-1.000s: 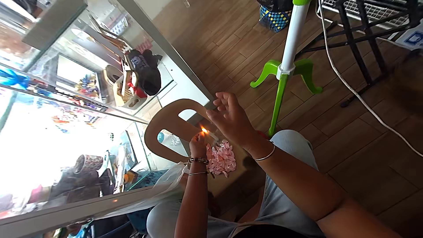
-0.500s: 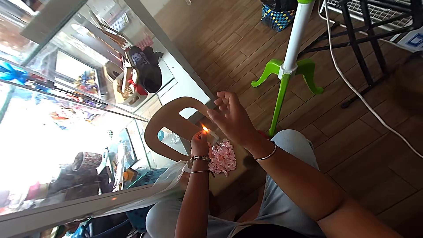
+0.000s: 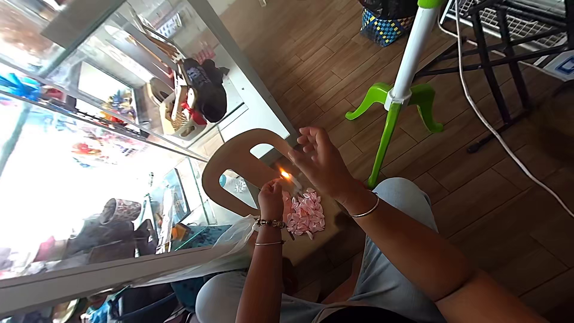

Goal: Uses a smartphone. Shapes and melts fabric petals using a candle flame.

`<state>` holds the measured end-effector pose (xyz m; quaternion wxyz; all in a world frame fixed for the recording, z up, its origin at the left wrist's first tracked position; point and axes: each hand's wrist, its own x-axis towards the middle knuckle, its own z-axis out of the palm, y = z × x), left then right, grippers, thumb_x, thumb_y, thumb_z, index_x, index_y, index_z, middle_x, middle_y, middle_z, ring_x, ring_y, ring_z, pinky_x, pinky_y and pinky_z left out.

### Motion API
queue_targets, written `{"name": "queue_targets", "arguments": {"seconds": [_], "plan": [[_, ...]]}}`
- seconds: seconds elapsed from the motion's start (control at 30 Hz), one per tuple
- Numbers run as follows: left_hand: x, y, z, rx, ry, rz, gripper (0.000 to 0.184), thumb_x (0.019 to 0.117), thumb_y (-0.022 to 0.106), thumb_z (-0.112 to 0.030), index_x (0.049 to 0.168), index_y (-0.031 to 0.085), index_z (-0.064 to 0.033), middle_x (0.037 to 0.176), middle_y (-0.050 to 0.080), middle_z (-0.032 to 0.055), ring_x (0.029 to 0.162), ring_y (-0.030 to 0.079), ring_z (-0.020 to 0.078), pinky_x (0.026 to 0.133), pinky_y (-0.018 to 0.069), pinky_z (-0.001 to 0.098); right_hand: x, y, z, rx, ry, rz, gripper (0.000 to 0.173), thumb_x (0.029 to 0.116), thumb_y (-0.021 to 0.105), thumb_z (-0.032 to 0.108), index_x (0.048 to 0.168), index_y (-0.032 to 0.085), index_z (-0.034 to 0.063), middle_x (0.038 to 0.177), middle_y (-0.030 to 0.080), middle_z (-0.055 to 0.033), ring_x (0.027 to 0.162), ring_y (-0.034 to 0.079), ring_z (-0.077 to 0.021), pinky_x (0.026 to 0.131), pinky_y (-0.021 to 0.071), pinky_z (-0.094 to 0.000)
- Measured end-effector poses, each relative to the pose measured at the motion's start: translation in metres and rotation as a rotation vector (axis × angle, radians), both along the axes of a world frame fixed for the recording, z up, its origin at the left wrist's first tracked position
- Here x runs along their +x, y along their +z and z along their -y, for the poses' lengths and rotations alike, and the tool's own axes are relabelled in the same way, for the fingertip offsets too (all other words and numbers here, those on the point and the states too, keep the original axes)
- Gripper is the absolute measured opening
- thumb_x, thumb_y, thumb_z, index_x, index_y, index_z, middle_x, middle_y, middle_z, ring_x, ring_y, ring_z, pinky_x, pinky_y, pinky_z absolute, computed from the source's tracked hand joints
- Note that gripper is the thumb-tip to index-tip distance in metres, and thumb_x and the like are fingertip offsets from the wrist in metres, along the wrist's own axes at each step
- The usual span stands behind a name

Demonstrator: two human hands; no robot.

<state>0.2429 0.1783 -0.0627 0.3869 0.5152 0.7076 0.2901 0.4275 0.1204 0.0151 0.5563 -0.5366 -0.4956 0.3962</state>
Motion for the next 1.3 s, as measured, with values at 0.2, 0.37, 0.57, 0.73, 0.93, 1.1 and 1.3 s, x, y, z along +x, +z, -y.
{"name": "queue_targets", "arguments": {"seconds": [0.2,0.37,0.57,0.73,0.93,1.1,1.3], "plan": [[-0.043,0.036,0.031,0.242,-0.177,0.019,0.014,0.1027,0.059,-0.011,0.109,0.067,-0.0014,0.107,0.065,0.0061,0.090,0.062,0.0086,0.081,0.0523,0.0264,-0.025,-0.008,-0.015,0.058,0.169,0.065,0.015,0.1041,0.059,0.014,0.112,0.065,0.0030,0.091,0.066,-0.0084,0.070,0.061,-0.0130,0.063,0.0539,-0.0295],[-0.065,0.052,0.048,0.293,-0.151,0.363,0.010,0.1030,0.054,-0.005,0.107,0.063,-0.0028,0.098,0.068,-0.0003,0.091,0.066,0.0053,0.085,0.0558,0.0254,-0.062,-0.016,-0.020,-0.046,0.426,-0.014,0.017,0.0981,0.068,0.011,0.112,0.069,0.0011,0.101,0.071,-0.0080,0.087,0.069,-0.0091,0.079,0.0580,-0.0251],[-0.083,0.048,0.053,0.337,-0.188,0.458,0.009,0.1022,0.055,-0.006,0.105,0.063,-0.0037,0.099,0.067,-0.0008,0.090,0.065,0.0047,0.085,0.0557,0.0245,-0.095,-0.020,-0.017,-0.079,0.474,-0.040,0.021,0.0952,0.071,0.011,0.114,0.069,0.0007,0.103,0.073,-0.0056,0.093,0.070,-0.0045,0.085,0.0579,-0.0203],[-0.093,0.046,0.057,0.380,-0.174,0.469,0.007,0.1001,0.058,-0.005,0.099,0.065,-0.0035,0.110,0.063,0.0031,0.095,0.064,0.0052,0.080,0.0567,0.0222,-0.110,-0.026,-0.015,-0.020,0.440,-0.012,0.014,0.0964,0.069,0.012,0.106,0.070,0.0022,0.096,0.073,-0.0016,0.085,0.068,-0.0012,0.081,0.0568,-0.0174],[-0.096,0.047,0.063,0.392,-0.174,0.342,0.010,0.0991,0.061,-0.008,0.100,0.068,-0.0019,0.117,0.062,0.0066,0.099,0.064,0.0054,0.082,0.0569,0.0209,-0.123,-0.034,-0.012,0.104,0.376,0.048,0.010,0.0967,0.060,0.009,0.099,0.067,0.0024,0.090,0.069,-0.0005,0.080,0.065,0.0009,0.076,0.0548,-0.0154],[-0.099,0.047,0.063,0.370,-0.115,0.340,0.009,0.0998,0.061,-0.009,0.102,0.067,-0.0022,0.120,0.061,0.0075,0.095,0.065,0.0049,0.077,0.0577,0.0207,-0.118,-0.032,-0.014,0.066,0.377,0.128,0.023,0.1036,0.059,0.017,0.116,0.072,0.0025,0.112,0.073,-0.0043,0.094,0.068,-0.0018,0.084,0.0559,-0.0192],[-0.096,0.043,0.064,0.366,-0.143,0.323,0.009,0.0995,0.062,-0.010,0.101,0.067,-0.0030,0.119,0.062,0.0071,0.098,0.065,0.0052,0.078,0.0575,0.0206,-0.103,-0.035,-0.015,0.074,0.390,0.125,0.022,0.0965,0.070,0.018,0.113,0.073,0.0045,0.126,0.066,-0.0079,0.102,0.066,-0.0105,0.084,0.0560,-0.0247]]}}
